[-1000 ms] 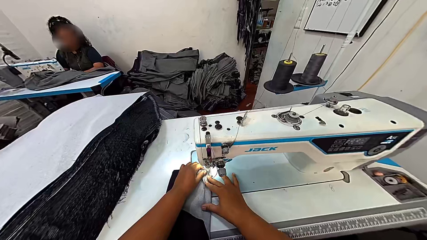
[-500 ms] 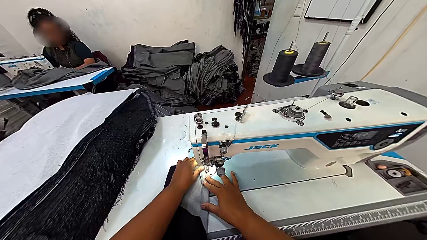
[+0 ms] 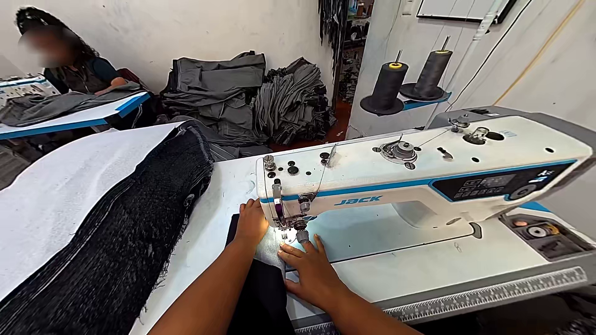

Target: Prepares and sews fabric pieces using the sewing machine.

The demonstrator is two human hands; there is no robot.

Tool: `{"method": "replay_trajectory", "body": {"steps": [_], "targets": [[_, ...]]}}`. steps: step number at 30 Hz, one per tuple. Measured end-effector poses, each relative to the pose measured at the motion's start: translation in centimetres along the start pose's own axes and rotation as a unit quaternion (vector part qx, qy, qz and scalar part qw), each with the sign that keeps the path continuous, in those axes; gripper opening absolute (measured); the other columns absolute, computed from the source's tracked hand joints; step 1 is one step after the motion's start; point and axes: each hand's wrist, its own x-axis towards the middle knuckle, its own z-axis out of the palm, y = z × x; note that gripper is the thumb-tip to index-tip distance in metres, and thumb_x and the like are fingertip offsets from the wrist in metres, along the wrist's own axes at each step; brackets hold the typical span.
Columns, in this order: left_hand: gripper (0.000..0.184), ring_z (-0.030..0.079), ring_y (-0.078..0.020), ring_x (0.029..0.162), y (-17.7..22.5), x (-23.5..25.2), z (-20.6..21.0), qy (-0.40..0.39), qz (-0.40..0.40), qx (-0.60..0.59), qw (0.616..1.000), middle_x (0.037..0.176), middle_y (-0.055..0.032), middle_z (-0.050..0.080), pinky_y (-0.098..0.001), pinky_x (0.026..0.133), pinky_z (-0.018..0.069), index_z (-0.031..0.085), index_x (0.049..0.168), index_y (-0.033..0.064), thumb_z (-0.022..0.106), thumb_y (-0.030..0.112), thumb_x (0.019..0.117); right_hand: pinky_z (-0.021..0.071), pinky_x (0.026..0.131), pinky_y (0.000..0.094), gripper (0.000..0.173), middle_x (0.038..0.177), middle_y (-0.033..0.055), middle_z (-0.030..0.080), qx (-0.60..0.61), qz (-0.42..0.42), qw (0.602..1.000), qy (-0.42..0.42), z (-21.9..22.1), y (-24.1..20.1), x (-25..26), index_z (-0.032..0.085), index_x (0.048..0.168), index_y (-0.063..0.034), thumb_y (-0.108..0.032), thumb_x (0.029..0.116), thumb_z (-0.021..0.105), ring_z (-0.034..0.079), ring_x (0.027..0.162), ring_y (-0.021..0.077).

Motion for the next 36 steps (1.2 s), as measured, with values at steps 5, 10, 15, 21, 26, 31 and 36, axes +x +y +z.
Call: {"method": "replay_trajectory", "body": {"steps": [5,10,15,21,26,31,36], "targets": [[0.043,0.058,-0.0369,0.13,0.7,0.0,-2.1,-0.187,-0.106,-0.007,0.977,0.136,-0.0234,0.062,-0.0509,0.112,0.0433,0.056,0.138,-0.0022,0.058,0.025,0.1048,0.0037,0.121,0.0687,0.059,0.161,-0.0037,0.044,-0.013,-0.002,1.0,0.006,0.4,-0.1,-0.2,0.054,0.151,-0.021,-0.045,0.0972,0.061,0.022,0.157,0.032],[0.035,0.064,-0.0268,0.09,-1.6,-3.7,-8.5,-0.243,-0.035,-0.218,0.944,0.096,-0.0199,0.068,-0.0456,0.088,0.0512,0.069,0.109,-0.0067,0.057,0.027,0.1062,0.0282,0.113,0.0734,0.092,0.157,0.0212,0.045,0.112,-0.136,0.97,0.17,3.5,-0.7,-3.4,0.049,0.15,-0.0015,-0.024,0.0704,0.089,0.043,0.144,0.0442],[0.02,0.065,0.0075,0.088,-0.3,-8.3,-18.3,-0.181,0.053,-0.402,0.896,0.095,0.0075,0.073,-0.0167,0.084,0.0545,0.074,0.106,0.0041,0.061,0.017,0.0993,0.051,0.106,0.0332,0.061,0.135,0.009,0.064,0.538,-0.208,0.81,0.103,-1.1,-4.7,-1.1,0.044,0.147,0.0058,-0.035,0.1031,0.056,0.062,0.123,0.0118],[0.019,0.063,0.0106,0.074,1.2,-10.8,-23.5,-0.075,0.101,-0.345,0.93,0.08,0.013,0.071,-0.0099,0.068,0.0521,0.076,0.092,0.0121,0.073,0.03,0.091,0.0545,0.077,0.0176,0.017,0.084,-0.0148,0.066,0.628,-0.294,0.714,0.095,-4.7,-11.0,-0.8,0.065,0.092,-0.0178,-0.022,0.1055,0.055,0.064,0.079,-0.0054],[0.031,0.065,0.0026,0.105,1.7,-11.4,-22.4,0.051,0.143,-0.305,0.94,0.108,0.0053,0.073,-0.0158,0.087,0.0539,0.068,0.078,0.0138,0.068,0.04,0.0949,0.0517,0.075,0.0134,0.017,0.085,-0.011,0.061,0.552,-0.324,0.722,0.263,-3.8,-12.4,-2.0,0.061,0.096,-0.01,-0.022,0.1056,0.055,0.059,0.08,-0.0072],[0.025,0.069,-0.0037,0.11,2.6,-10.9,-22.2,0.084,0.283,-0.24,0.925,0.097,0.0028,0.074,-0.0292,0.111,0.0499,0.065,0.083,0.0111,0.066,0.031,0.0987,0.0503,0.083,0.0153,0.031,0.093,-0.0121,0.06,0.496,-0.328,0.765,0.245,-5.5,-11.2,-3.7,0.058,0.107,-0.0099,-0.034,0.111,0.04,0.058,0.089,-0.0088],[0.026,0.059,0.0038,0.079,4.0,-11.5,-21.1,0.139,0.286,-0.187,0.929,0.083,0.0047,0.063,-0.0089,0.072,0.0488,0.064,0.088,0.011,0.06,0.033,0.1014,0.0479,0.074,0.0114,0.021,0.083,-0.0072,0.056,0.423,-0.321,0.786,0.317,-5.8,-10.5,-4.4,0.056,0.098,-0.009,-0.024,0.1097,0.046,0.055,0.078,-0.0074]]}}
